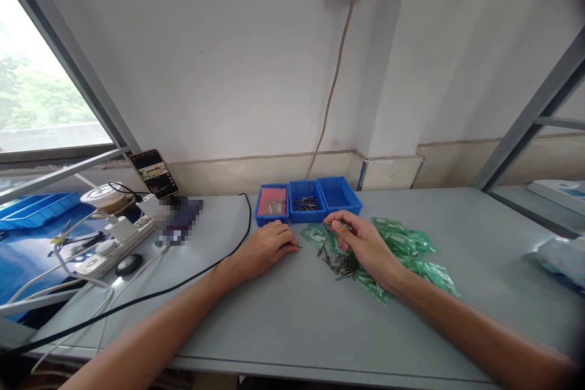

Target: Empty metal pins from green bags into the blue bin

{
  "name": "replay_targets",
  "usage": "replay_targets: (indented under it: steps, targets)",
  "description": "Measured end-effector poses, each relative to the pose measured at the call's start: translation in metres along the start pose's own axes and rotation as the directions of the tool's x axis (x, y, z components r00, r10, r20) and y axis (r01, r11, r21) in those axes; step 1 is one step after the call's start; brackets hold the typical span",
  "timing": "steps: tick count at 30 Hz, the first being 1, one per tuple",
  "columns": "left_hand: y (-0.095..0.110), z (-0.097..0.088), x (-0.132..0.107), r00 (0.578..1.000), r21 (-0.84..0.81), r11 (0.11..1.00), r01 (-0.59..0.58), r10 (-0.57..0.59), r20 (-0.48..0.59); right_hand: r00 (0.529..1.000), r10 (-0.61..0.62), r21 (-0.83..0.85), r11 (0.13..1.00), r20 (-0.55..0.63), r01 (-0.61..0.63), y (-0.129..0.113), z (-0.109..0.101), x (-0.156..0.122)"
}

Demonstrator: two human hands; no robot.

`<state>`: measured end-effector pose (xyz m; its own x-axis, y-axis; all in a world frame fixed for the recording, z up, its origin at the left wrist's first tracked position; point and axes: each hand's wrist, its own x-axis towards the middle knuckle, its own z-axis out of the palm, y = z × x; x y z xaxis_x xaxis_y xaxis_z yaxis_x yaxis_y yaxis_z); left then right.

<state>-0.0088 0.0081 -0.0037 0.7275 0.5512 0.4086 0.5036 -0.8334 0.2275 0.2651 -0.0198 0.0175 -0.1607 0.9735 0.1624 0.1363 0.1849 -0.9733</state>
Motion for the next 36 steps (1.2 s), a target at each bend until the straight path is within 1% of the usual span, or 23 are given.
replay_targets:
  steps: [9, 12, 15, 21, 27, 31, 36]
  targets:
    - [0.0035, -0.0034, -0.0014, 0.998, -0.008, 0.999, -0.039, 0.039, 0.044, 1.000, 0.012, 0.003, 1.000, 0.000, -0.012, 0.0012, -0.0002, 0.0005]
    - [0.0020, -0.0034, -0.0013, 0.997, 0.028, 0.998, -0.056, 0.054, 0.051, 1.000, 0.022, 0.001, 1.000, 0.002, -0.022, 0.0021, -0.0006, 0.0005]
    - [0.0004, -0.0033, -0.0010, 0.997, 0.089, 0.994, -0.069, 0.067, 0.031, 1.000, 0.031, -0.006, 0.999, 0.003, -0.031, 0.0008, -0.0006, 0.0001]
    - [0.0010, -0.0042, 0.0000, 0.998, 0.087, 0.994, -0.059, 0.057, 0.017, 1.000, 0.012, -0.008, 1.000, -0.003, -0.012, -0.0021, 0.0006, 0.0000]
    - [0.0045, -0.0063, 0.0011, 0.999, 0.087, 0.996, -0.024, 0.022, 0.028, 1.000, 0.007, -0.004, 1.000, -0.009, -0.007, 0.0001, 0.0002, 0.0011]
    - [0.0067, -0.0074, 0.0021, 0.999, 0.084, 0.996, -0.007, 0.003, 0.041, 1.000, 0.006, 0.058, 0.998, 0.018, -0.007, 0.0005, -0.0011, 0.0014]
    - [0.0059, -0.0065, 0.0026, 0.999, 0.103, 0.995, 0.003, -0.007, 0.044, 0.993, 0.050, 0.181, 0.981, 0.105, -0.069, 0.0040, -0.0008, 0.0006]
